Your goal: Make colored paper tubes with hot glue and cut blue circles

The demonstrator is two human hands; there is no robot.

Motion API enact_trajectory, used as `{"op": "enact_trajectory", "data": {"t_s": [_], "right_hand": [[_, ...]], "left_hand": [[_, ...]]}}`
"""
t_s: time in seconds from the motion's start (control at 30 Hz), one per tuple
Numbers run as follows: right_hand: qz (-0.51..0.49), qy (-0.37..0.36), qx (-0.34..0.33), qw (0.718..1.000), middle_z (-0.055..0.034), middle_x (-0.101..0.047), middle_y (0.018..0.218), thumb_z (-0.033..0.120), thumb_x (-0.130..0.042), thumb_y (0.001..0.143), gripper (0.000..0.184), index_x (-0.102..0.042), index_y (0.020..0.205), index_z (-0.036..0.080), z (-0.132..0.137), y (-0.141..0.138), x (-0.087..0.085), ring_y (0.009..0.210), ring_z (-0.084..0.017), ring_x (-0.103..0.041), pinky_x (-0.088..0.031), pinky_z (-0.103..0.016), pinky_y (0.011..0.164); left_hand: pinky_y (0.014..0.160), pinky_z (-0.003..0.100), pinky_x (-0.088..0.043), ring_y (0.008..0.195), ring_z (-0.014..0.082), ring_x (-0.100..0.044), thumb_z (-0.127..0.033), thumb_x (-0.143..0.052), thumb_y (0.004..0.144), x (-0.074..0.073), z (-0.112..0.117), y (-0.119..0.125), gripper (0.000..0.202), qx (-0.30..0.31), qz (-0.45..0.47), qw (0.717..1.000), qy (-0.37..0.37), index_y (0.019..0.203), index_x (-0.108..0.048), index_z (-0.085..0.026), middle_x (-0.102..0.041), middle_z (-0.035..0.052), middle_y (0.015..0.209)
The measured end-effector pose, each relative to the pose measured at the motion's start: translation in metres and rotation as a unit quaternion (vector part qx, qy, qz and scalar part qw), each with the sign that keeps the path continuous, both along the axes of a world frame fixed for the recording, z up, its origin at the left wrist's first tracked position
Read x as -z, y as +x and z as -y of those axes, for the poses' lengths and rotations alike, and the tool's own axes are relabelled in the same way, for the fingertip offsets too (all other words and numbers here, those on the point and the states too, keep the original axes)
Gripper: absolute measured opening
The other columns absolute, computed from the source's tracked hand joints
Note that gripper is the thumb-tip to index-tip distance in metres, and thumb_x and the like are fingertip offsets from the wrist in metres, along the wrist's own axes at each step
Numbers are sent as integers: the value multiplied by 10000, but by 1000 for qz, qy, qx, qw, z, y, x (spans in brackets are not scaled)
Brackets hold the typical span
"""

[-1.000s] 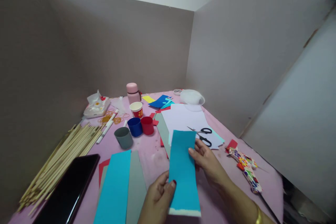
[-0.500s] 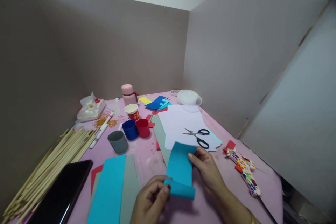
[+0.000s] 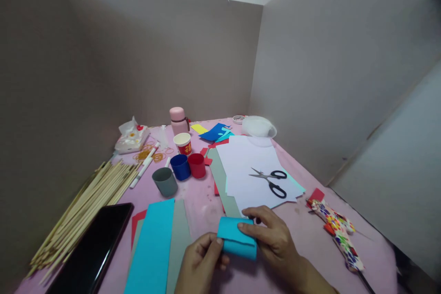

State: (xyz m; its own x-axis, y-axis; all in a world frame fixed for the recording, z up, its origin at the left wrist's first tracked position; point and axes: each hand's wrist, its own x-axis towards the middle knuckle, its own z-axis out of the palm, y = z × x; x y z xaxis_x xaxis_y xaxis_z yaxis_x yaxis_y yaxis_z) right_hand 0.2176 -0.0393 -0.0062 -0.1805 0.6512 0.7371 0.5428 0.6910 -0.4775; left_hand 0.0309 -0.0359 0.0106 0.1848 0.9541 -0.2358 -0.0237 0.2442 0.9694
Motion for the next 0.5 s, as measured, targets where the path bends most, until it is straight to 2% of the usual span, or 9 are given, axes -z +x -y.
{"op": "enact_trajectory", "data": {"t_s": [0.07,0.13,0.2,0.3,0.4,0.5], "right_hand": [[-44,-26,-11,999,-99,-692,988,18,-497,782,445,-701,1055,304,0,-1,0,805,-204,-607,-501,-340,648],[-152,-100,-26,983,-69,-713,927,73,-548,764,368,-738,966,315,1,-3,0,794,-213,-623,-500,-348,674],[-268,-179,-17,947,-44,-715,827,139,-599,763,250,-755,892,287,0,-5,0,744,-207,-628,-498,-323,659],[-367,-235,40,899,19,-608,594,219,-620,807,92,-704,768,224,-4,-5,-1,539,-139,-555,-447,-232,493],[-437,-270,58,856,77,-447,479,298,-651,799,174,-607,660,202,-9,-3,-1,412,-94,-431,-367,-192,395],[-483,-289,43,826,58,-498,533,344,-675,771,157,-624,756,196,-12,-1,0,439,-109,-460,-393,-215,421]], "left_hand": [[529,203,-386,522,127,-499,-459,-661,706,1,-1,0,321,-3,15,1000,-7,589,-620,-163,-578,-20,505],[547,205,-394,538,129,-499,-468,-674,699,2,-1,0,322,-5,28,1000,-1,604,-625,-164,-577,-21,517],[565,213,-400,564,137,-507,-502,-658,708,0,-1,-1,347,-9,41,999,12,610,-629,-171,-573,-19,540],[607,234,-402,639,165,-524,-557,-601,737,-4,1,-3,400,-5,57,997,47,594,-640,-185,-580,0,610],[643,250,-386,694,184,-533,-584,-569,747,-8,3,-4,439,16,62,995,72,558,-643,-194,-620,25,688],[662,255,-391,742,197,-556,-555,-607,731,-11,5,-1,425,31,56,996,64,514,-644,-192,-658,49,771]]}}
